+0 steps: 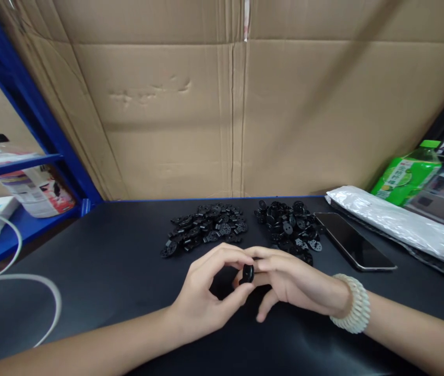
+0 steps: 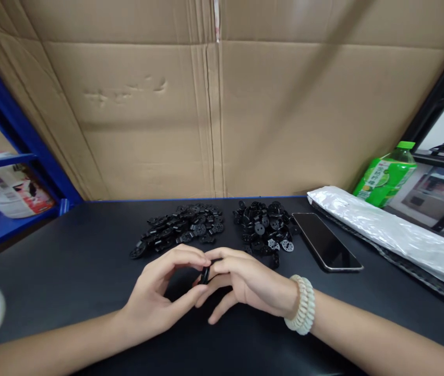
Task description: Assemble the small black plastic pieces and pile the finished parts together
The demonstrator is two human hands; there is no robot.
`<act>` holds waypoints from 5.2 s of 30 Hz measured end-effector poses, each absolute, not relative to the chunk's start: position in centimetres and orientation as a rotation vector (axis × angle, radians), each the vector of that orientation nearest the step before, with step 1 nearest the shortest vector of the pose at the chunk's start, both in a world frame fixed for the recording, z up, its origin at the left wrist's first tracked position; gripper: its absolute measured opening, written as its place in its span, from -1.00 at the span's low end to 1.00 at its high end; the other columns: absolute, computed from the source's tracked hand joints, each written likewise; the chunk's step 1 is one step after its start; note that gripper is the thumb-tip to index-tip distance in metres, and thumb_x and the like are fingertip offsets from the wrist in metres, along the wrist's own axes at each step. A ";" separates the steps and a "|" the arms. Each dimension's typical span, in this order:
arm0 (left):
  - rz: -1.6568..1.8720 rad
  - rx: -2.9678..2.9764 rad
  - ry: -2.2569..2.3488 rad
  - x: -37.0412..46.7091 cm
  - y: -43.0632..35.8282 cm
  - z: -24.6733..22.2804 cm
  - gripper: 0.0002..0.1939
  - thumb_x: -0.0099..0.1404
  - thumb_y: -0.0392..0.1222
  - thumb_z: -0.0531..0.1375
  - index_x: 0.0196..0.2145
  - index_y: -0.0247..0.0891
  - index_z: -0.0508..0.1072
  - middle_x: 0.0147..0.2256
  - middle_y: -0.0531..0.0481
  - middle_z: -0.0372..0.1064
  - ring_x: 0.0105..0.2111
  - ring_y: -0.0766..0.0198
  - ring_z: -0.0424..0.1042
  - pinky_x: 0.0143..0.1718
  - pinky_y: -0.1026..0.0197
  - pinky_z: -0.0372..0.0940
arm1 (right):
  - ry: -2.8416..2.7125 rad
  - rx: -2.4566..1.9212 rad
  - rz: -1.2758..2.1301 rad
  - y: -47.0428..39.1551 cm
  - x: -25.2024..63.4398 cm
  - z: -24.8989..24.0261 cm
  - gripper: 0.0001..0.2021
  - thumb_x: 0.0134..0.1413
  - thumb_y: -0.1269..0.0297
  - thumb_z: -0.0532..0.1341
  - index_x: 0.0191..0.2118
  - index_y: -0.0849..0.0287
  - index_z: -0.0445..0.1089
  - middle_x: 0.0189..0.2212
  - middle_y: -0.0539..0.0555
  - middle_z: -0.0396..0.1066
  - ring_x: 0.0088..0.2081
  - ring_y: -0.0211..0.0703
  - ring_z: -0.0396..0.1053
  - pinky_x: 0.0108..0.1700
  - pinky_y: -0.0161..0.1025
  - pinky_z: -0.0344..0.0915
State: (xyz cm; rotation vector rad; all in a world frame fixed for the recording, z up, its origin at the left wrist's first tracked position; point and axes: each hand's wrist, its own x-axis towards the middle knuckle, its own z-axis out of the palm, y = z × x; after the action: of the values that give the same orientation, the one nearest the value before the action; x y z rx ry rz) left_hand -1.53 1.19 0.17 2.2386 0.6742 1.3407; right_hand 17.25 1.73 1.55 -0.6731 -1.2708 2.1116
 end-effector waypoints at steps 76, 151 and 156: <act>1.240 2.056 0.625 -1.9 1.2 0.0 -0.84 0.23 -0.45 0.09 -0.40 -0.22 0.26 -0.32 0.01 0.22 -0.29 0.26 0.29 -0.28 0.21 0.26 | -1.515 -0.582 2.009 1.8 17.4 1.7 -0.67 0.07 0.51 0.09 -0.02 0.16 0.20 -0.18 0.09 0.33 -0.19 -0.20 0.45 0.00 -0.02 0.29; 1.292 2.403 0.698 -2.0 2.1 0.4 -0.82 0.20 -0.38 0.23 -0.21 -0.23 0.46 -0.27 -0.06 0.47 -0.26 0.22 0.46 -0.21 0.18 0.40 | -1.400 -0.901 1.812 2.2 17.7 1.7 -0.84 -0.04 0.35 0.21 -0.27 0.16 0.29 -0.34 0.00 0.33 -0.28 -0.21 0.36 -0.24 -0.20 0.37; 1.266 2.368 0.640 -1.4 1.9 0.3 -0.78 0.14 -0.45 0.23 -0.24 -0.28 0.47 -0.30 -0.07 0.45 -0.32 0.25 0.44 -0.29 0.22 0.38 | -1.342 -0.653 1.998 1.8 17.1 2.1 -0.55 -0.21 0.59 0.13 -0.10 0.13 0.26 -0.25 0.00 0.36 -0.08 -0.18 0.35 0.01 -0.14 0.25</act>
State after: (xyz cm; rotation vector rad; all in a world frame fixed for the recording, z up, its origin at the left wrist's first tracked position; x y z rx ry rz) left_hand -1.38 1.89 0.29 2.3683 0.6399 1.2663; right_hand 17.11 1.83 2.06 -0.6532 -1.3417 1.9983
